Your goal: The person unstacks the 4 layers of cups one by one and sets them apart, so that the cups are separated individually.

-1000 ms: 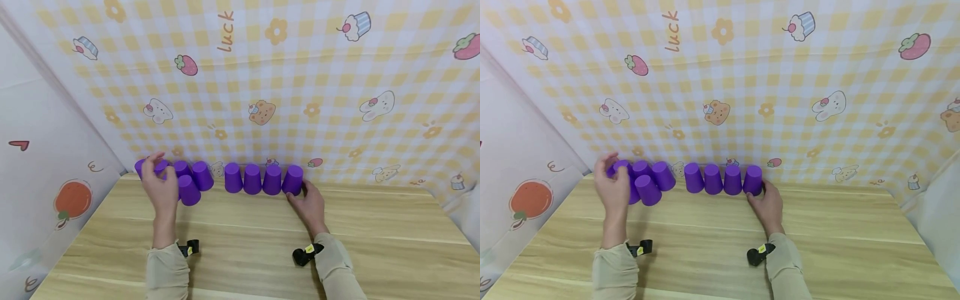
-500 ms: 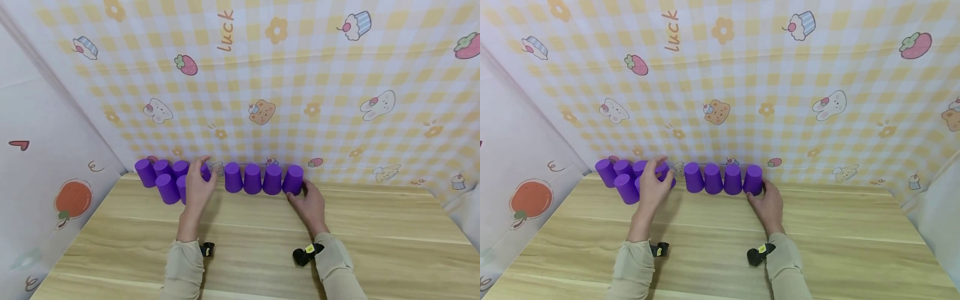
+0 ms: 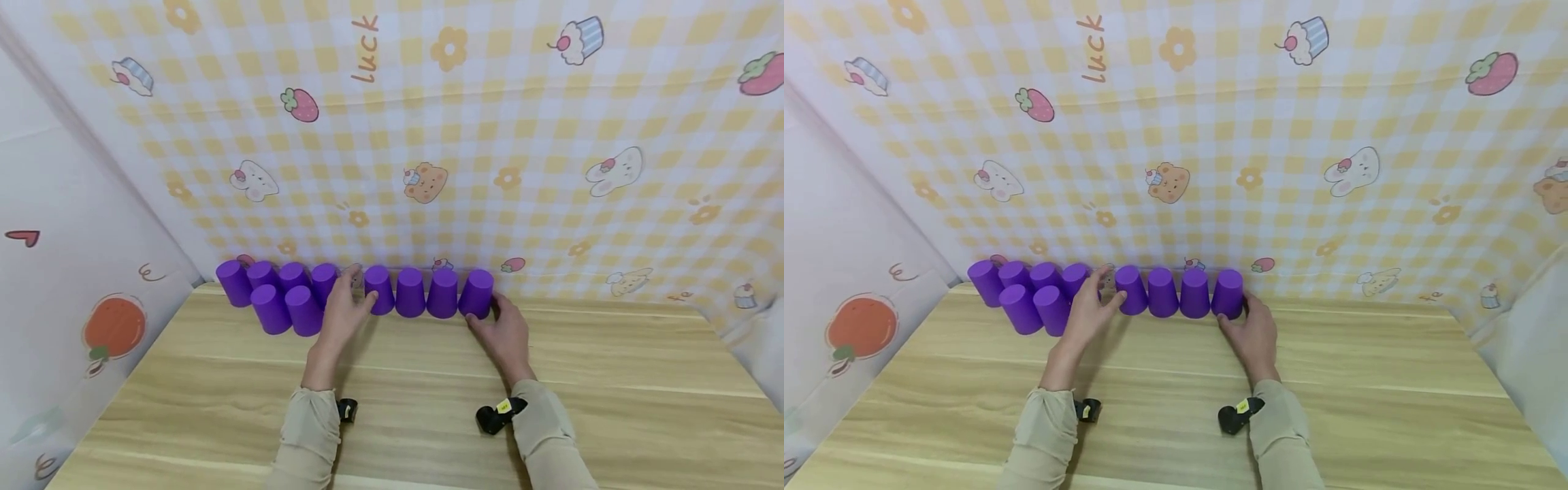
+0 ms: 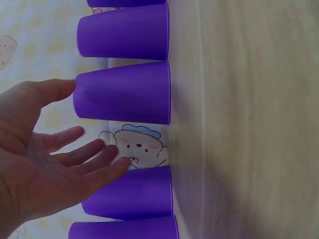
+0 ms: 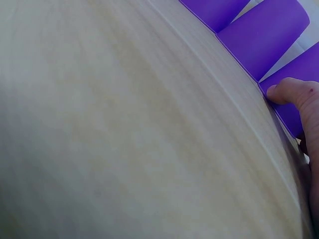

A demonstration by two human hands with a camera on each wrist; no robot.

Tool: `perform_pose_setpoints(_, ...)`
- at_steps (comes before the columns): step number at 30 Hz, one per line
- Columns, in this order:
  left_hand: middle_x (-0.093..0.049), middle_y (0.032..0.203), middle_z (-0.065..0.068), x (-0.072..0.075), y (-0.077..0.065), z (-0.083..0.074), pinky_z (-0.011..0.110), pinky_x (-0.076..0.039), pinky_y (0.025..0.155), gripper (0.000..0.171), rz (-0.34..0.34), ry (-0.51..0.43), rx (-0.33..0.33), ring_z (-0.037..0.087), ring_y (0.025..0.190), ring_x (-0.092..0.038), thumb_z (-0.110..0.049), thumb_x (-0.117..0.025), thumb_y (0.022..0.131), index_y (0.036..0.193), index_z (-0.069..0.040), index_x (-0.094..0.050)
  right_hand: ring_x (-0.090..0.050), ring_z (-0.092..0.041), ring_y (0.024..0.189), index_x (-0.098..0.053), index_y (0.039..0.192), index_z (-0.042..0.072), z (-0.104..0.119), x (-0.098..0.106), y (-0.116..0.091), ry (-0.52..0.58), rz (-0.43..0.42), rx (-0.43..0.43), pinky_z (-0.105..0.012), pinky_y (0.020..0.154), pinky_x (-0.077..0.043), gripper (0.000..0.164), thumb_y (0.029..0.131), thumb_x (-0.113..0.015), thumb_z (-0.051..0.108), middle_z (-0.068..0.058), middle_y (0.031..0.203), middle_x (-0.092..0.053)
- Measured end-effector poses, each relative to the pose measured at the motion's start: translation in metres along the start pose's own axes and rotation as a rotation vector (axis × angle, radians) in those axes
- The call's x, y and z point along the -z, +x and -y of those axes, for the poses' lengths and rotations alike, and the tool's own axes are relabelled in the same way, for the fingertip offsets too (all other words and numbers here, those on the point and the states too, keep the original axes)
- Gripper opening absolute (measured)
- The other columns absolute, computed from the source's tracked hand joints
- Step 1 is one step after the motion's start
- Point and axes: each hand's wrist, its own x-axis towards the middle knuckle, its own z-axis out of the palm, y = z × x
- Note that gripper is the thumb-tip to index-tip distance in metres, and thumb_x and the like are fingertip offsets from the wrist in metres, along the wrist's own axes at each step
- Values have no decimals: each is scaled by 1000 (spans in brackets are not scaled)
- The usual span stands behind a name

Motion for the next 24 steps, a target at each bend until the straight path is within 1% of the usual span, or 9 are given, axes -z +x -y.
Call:
perform_pose_setpoints(3, -46, 132, 22, -3, 1, 0, 45, -33, 104, 61, 47, 6, 2, 34, 123, -42, -14, -68, 83, 135, 3, -40, -52, -35, 113, -46, 131, -4, 0, -3, 0, -4, 3, -4, -42, 96, -43, 68, 78, -74, 27, -22, 126, -52)
perform_pose_setpoints(7, -47, 131, 24, -6, 4, 0, 46, -34, 103, 61, 69, -4, -11, 36, 121, -44, -14, -67, 84, 135, 4, -38, -52, -34, 113, -46, 131, -3, 1, -4, 0, -1, -1, -8, -41, 96, -43, 68, 78, -74, 27, -22, 126, -52)
perform_pose_setpoints(13, -48, 130, 24, -10, 7, 1, 44, -36, 102, 64, 40, -52, -6, 36, 120, -46, -10, -66, 84, 137, 6, -34, -52, -35, 113, -47, 130, -4, 3, 0, -1, 12, -10, 4, -42, 96, -43, 67, 77, -75, 26, -22, 125, -53)
perform_pose_setpoints(17, -49, 129, 24, -14, 8, 3, 43, -37, 101, 64, 39, -97, 12, 36, 118, -47, -10, -65, 84, 138, 5, -34, -52, -36, 113, -47, 130, -4, 2, 2, 0, 1, -9, 11, -43, 96, -43, 67, 77, -75, 26, -23, 125, -53)
perform_pose_setpoints(20, -49, 129, 23, -17, 8, 5, 43, -37, 101, 61, 35, -117, 31, 35, 118, -47, -10, -66, 84, 137, 2, -37, -52, -36, 113, -47, 130, -4, 2, 2, 0, -3, -2, 12, -43, 96, -43, 67, 77, -75, 26, -23, 125, -53)
perform_pose_setpoints(24, -53, 125, 21, -19, 7, 8, 44, -40, 98, 53, 19, -134, 19, 35, 114, -51, -8, -66, 83, 131, 1, -44, -52, -36, 113, -47, 130, -4, 2, 1, 0, -5, 2, 12, -43, 96, -43, 67, 77, -75, 26, -23, 125, -53)
